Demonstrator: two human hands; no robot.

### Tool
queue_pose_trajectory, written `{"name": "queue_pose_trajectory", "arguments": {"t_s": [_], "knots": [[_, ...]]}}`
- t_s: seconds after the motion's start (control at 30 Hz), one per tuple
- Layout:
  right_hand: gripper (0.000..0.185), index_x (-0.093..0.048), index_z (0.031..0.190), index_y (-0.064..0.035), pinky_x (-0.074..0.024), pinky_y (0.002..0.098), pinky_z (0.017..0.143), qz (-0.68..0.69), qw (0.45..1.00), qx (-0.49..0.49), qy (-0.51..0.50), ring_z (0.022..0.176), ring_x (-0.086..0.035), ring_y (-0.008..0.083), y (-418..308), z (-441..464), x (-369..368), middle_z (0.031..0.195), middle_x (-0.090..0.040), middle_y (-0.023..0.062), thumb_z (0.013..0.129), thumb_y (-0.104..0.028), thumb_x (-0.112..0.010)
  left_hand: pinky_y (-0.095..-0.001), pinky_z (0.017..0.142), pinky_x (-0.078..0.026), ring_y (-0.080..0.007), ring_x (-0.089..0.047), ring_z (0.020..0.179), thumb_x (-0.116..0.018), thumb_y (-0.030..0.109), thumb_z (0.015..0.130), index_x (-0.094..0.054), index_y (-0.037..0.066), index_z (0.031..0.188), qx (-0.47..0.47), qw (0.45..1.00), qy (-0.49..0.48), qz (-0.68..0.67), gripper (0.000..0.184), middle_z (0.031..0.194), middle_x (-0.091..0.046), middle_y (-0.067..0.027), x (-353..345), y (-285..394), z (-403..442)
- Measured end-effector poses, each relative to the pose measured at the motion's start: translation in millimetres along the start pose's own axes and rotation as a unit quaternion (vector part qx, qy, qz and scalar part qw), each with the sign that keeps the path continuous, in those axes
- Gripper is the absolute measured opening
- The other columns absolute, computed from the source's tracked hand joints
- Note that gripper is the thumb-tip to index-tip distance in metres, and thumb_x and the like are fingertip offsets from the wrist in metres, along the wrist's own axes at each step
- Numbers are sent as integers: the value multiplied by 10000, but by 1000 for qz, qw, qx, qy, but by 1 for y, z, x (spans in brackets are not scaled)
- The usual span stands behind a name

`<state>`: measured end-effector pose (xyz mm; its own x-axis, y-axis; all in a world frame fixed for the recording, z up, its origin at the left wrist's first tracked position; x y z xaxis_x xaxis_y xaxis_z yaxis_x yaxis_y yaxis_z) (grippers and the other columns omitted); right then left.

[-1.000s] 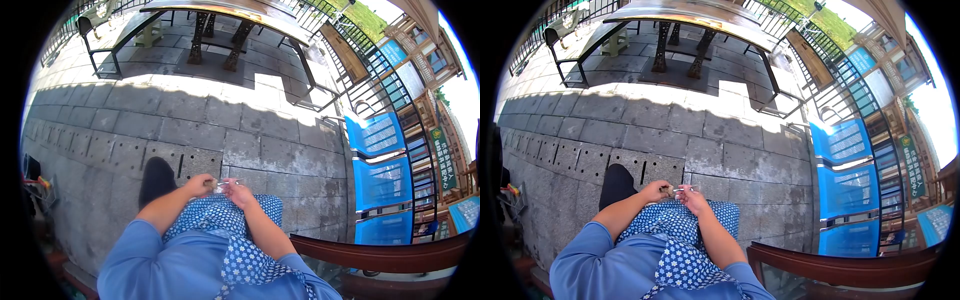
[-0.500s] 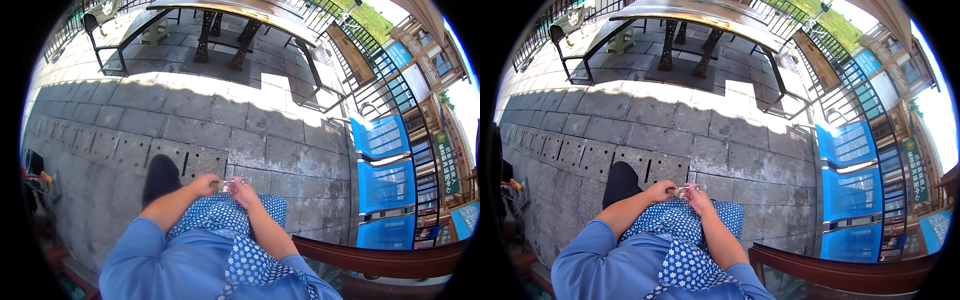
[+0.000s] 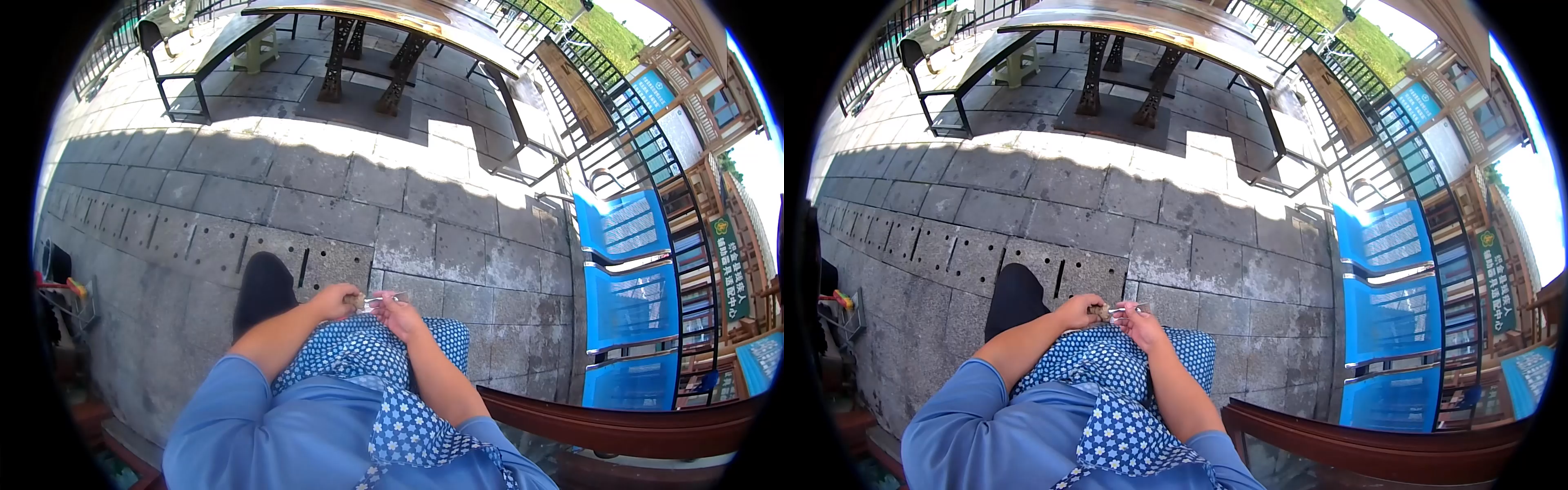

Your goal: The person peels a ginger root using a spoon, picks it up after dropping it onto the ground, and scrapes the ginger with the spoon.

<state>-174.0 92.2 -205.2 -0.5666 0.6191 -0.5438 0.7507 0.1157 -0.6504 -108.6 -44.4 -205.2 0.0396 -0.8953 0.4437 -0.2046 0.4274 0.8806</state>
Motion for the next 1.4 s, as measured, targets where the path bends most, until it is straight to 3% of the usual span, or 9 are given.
{"name": "queue_pose_trajectory", "arguments": {"t_s": [0.33, 0.43, 0.6, 0.8, 0.9, 1.4], "knots": [[317, -514, 1089, -51, -432, 244, 672, 5, 1000, 9, 3, 765, -547, 129, -1, 1, 1, 896, -588, 45, 902, -298, -443, -318, 747, -458, -253, -582, 837, -641, 76, 653, -584, 51, 987, 3, 1000, 1, 6, 339, 928, -595, -126, -2, -3, 0], [321, -514, 1092, -52, -429, 242, 676, -11, 1000, -15, -14, 762, -540, 123, 4, 2, -2, 898, -589, 44, 904, -302, -438, -329, 694, -466, -265, -599, 794, -633, 94, 643, -599, 49, 941, -14, 1000, 22, 6, 303, 884, -605, -143, 0, 0, 0], [322, -513, 1098, -55, -428, 245, 679, 1, 1000, 6, 29, 790, -543, 131, -4, -3, 4, 914, -587, 51, 903, -301, -439, -315, 745, -457, -237, -584, 834, -668, 91, 655, -584, 55, 987, 9, 1000, -3, 8, 345, 923, -600, -120, -2, -4, 1], [331, -504, 1106, -57, -428, 249, 678, -9, 1000, -4, -24, 792, -539, 131, 1, 0, -3, 917, -584, 54, 899, -309, -446, -327, 711, -466, -266, -597, 811, -629, 99, 648, -597, 56, 963, -14, 1000, 13, 9, 320, 898, -605, -144, -2, -4, 2], [332, -498, 1109, -52, -429, 251, 677, 10, 1000, 6, 13, 790, -544, 136, 0, 1, 4, 913, -585, 59, 899, -304, -448, -326, 715, -465, -266, -596, 817, -632, 100, 649, -597, 60, 969, -12, 1000, 15, -3, 324, 904, -606, -143, -2, -4, 1], [328, -505, 1101, -49, -429, 250, 672, -1, 1000, 0, -3, 782, -547, 137, 0, -2, 1, 916, -592, 58, 899, -301, -449, -321, 759, -456, -240, -587, 842, -658, 98, 657, -583, 54, 998, 14, 1000, 2, 8, 352, 932, -607, -123, -2, -6, 0]]}}
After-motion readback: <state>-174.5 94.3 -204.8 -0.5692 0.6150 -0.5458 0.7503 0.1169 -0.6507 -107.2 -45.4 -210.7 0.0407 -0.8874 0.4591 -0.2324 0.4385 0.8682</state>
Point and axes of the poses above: each hand's wrist, its own z-axis towards the middle knuckle, its own x-axis out of the back of the hand, y = z × x, the point moved 7 cm from there along z, towards the middle knuckle
